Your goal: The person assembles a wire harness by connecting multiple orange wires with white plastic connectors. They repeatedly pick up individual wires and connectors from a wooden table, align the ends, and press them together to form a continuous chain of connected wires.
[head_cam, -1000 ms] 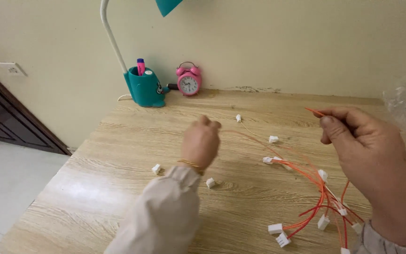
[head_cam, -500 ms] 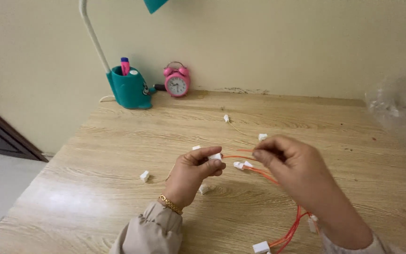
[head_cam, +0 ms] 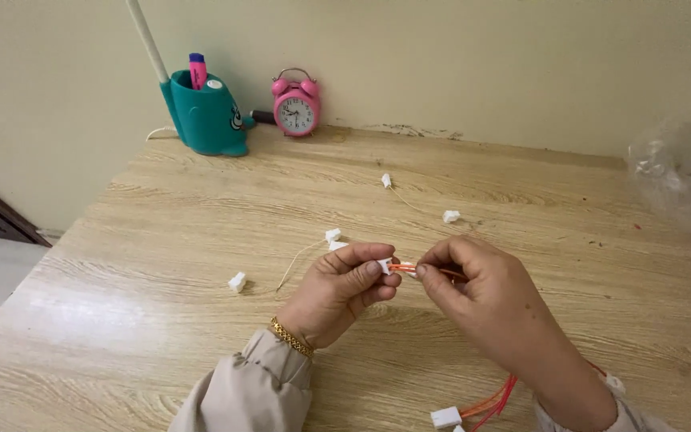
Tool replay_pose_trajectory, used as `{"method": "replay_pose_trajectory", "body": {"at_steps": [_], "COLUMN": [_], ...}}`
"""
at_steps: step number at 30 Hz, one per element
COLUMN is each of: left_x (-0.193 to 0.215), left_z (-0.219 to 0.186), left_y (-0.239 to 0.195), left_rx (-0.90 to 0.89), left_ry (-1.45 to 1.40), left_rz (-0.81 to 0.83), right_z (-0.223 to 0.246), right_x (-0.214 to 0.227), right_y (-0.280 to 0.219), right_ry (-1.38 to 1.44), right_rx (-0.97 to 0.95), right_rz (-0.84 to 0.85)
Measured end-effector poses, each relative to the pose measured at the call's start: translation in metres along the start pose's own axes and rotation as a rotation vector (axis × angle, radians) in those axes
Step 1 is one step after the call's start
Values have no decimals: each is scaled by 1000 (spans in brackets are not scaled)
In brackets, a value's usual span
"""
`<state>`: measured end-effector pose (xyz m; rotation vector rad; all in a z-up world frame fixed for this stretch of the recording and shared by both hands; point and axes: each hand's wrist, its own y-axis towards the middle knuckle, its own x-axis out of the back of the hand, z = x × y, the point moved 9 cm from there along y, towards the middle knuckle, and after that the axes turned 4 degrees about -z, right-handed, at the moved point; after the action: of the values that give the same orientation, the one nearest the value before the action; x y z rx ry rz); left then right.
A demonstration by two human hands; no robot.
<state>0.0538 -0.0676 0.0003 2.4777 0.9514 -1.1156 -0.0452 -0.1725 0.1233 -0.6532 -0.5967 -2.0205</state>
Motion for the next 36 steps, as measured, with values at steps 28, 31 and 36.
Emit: {"method": "replay_pose_trajectory", "body": {"at_steps": [28,31,36], "left_x": [-5,-6,-8], "left_z": [6,5,1], "left_y": [-1,-1,-2], "left_rx": [-41,-53,-94], "left_ry": [101,132,196], "left_rz": [1,-11,-35], "right_z": [6,9,-3], "right_x": [-13,-13,-20], "right_y": [-5,-6,-1], "right_ry": [-185,-192,-216], "right_rx": [201,253,227], "right_rz": [-56,-73,-48]}}
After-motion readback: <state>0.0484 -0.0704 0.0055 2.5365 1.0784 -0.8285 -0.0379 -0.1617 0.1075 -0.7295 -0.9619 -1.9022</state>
